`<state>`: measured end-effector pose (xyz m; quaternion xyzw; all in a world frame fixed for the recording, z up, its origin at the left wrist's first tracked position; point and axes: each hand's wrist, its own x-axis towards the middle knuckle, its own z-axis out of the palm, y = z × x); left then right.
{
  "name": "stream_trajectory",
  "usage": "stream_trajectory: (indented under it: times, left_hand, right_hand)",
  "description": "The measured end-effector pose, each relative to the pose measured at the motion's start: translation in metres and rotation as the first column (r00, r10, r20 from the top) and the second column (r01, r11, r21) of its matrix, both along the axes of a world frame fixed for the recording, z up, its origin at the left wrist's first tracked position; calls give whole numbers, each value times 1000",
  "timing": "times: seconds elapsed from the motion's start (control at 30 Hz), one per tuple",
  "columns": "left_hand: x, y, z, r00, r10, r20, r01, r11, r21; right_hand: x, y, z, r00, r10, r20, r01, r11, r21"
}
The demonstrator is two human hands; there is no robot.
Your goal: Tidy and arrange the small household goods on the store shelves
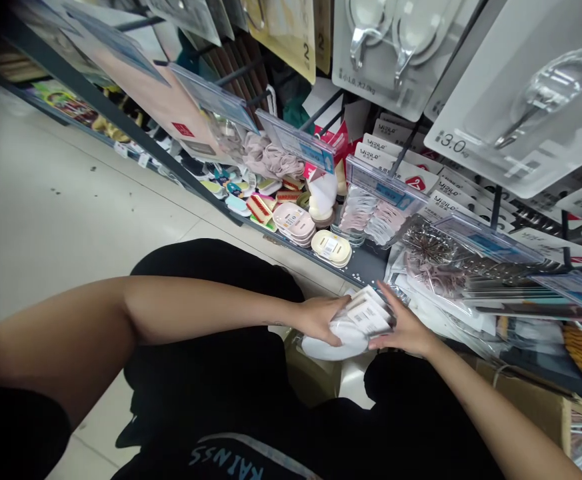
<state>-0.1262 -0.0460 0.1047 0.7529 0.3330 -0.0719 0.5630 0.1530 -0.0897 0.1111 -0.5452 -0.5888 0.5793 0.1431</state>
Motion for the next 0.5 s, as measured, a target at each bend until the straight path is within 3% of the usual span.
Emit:
stream_trajectory:
  times: [0.1, 0.17, 0.27, 0.33, 0.4, 0.5]
  left_hand:
    - [1, -2, 7, 991, -81, 108, 78, 996, 33]
    - [1, -2, 9, 996, -26, 90, 27, 1000, -14]
    - [0, -2, 10, 995, 85, 57, -73, 979, -192]
    - [-2, -4, 10, 995, 87, -39, -94, 961, -259]
    - [-5, -6, 9, 979, 43, -199, -86, 973, -216]
    - [-12, -7, 9, 934, -5, -358, -16, 998, -55]
  right_hand:
    - [-14, 2, 7, 997, 61, -44, -65, 993, -100]
    - [-19, 1, 8, 994, 77, -78, -87, 986, -139]
    - [-25, -7, 0, 987, 64, -147, -99, 965, -244]
    - [-23, -11, -13, 985, 46, -169, -97, 945, -314]
    - [-15, -4, -31, 990, 7, -138, -57, 932, -359]
    - [4, 39, -65, 974, -208, 94, 227, 911, -344]
